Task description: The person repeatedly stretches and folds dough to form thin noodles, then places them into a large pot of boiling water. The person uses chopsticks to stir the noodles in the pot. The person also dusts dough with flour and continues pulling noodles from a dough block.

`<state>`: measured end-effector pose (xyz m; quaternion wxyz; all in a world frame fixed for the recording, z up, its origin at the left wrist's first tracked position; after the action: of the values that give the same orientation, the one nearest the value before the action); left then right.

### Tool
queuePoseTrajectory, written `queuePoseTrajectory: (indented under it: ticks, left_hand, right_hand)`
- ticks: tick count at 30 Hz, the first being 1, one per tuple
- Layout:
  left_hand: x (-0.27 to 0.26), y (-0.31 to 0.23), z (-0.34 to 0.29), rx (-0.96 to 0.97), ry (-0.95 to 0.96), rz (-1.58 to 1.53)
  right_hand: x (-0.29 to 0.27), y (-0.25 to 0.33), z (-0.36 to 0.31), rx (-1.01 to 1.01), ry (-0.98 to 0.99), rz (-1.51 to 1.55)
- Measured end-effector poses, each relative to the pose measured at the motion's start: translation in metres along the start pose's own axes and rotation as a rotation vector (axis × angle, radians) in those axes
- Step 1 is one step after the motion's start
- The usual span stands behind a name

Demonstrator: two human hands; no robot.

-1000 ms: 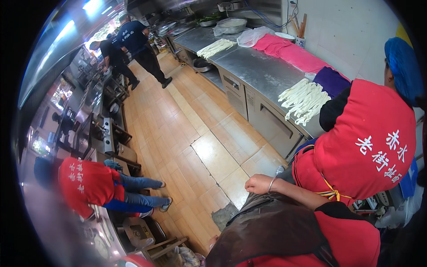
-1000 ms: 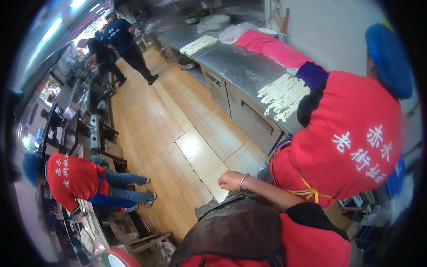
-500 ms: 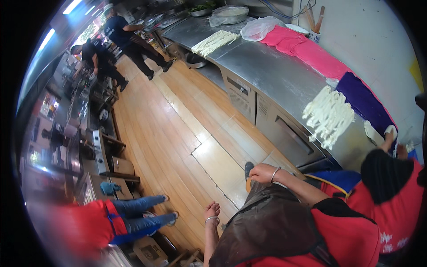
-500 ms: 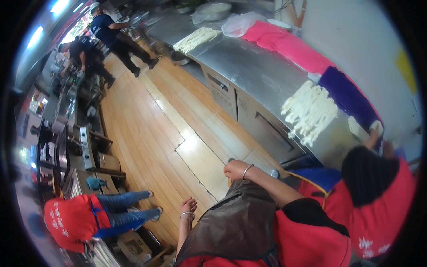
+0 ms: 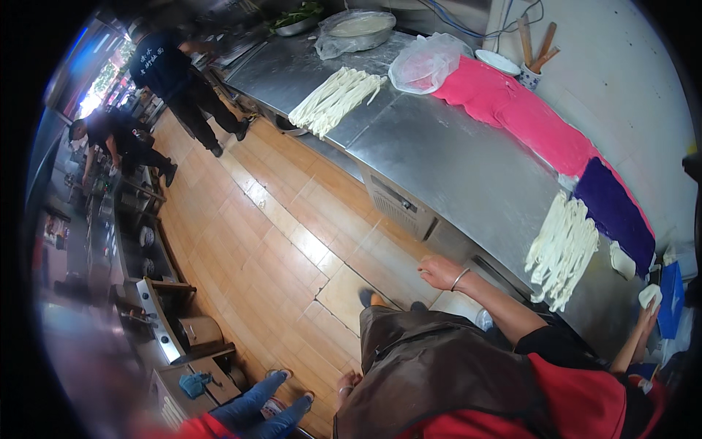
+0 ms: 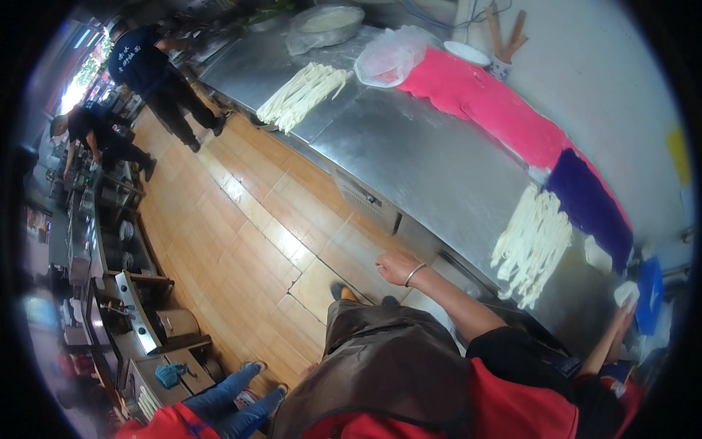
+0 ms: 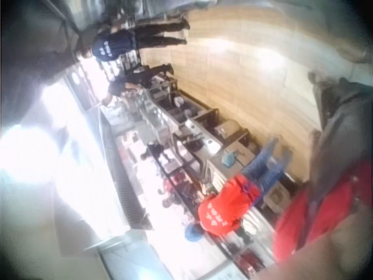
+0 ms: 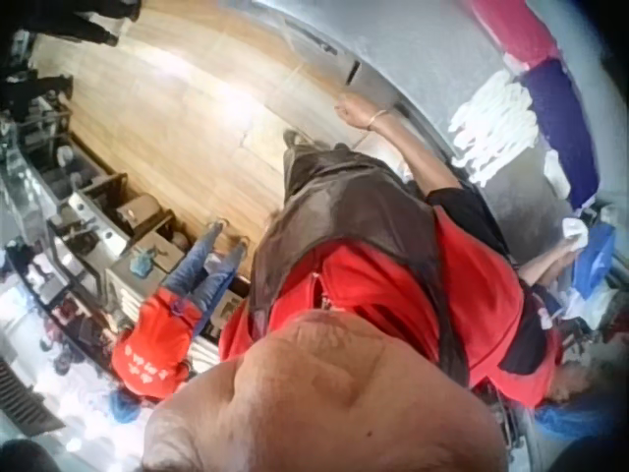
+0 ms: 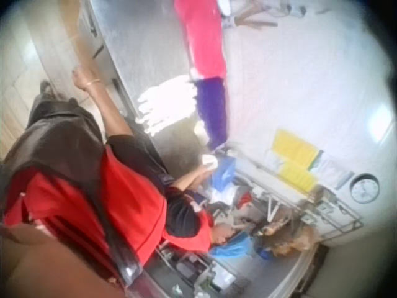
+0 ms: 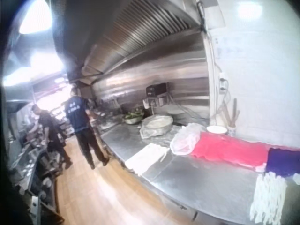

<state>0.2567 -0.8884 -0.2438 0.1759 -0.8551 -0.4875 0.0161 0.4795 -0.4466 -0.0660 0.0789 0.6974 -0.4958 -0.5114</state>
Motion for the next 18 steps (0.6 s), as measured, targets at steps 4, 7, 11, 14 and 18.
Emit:
queuePoseTrajectory:
  ticks: [4,7,11,14,18]
  left_hand:
    - [-0.014,-0.058,0.051,-0.066,0.018,0.071]
    - [-0.005,-0.142,0.097,-0.028,0.078,0.121]
    - [0.047,-0.289,0.155,0.097,0.279,0.152]
    - [0.141,-0.412,0.188,0.346,0.462,0.541]
    - [0.288,-0.538,0.197,0.397,0.330,0.453]
  right_hand:
    - [-0.054,-0.003,0.056,0.055,-0.256,-0.171]
    - [-0.088,-0.007,0.090,0.238,-0.390,-0.147]
    - [-0.115,-0.008,0.127,0.514,-0.411,-0.166]
    - [-0.129,-0.006,0.151,0.558,-0.423,-0.104]
    - [-0.148,-0.011,0.169,0.587,-0.403,0.004]
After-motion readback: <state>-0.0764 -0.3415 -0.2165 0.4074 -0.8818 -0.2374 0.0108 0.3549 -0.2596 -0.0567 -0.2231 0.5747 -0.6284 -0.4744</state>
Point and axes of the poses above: each hand's wrist, its own z-axis towards the middle knuckle, its own x-axis out of the palm, y = z × x, the point moved 4 cm from there along z, towards the middle knuckle, and after that the axes turned 11 degrees about y, right-handed, at the moved point
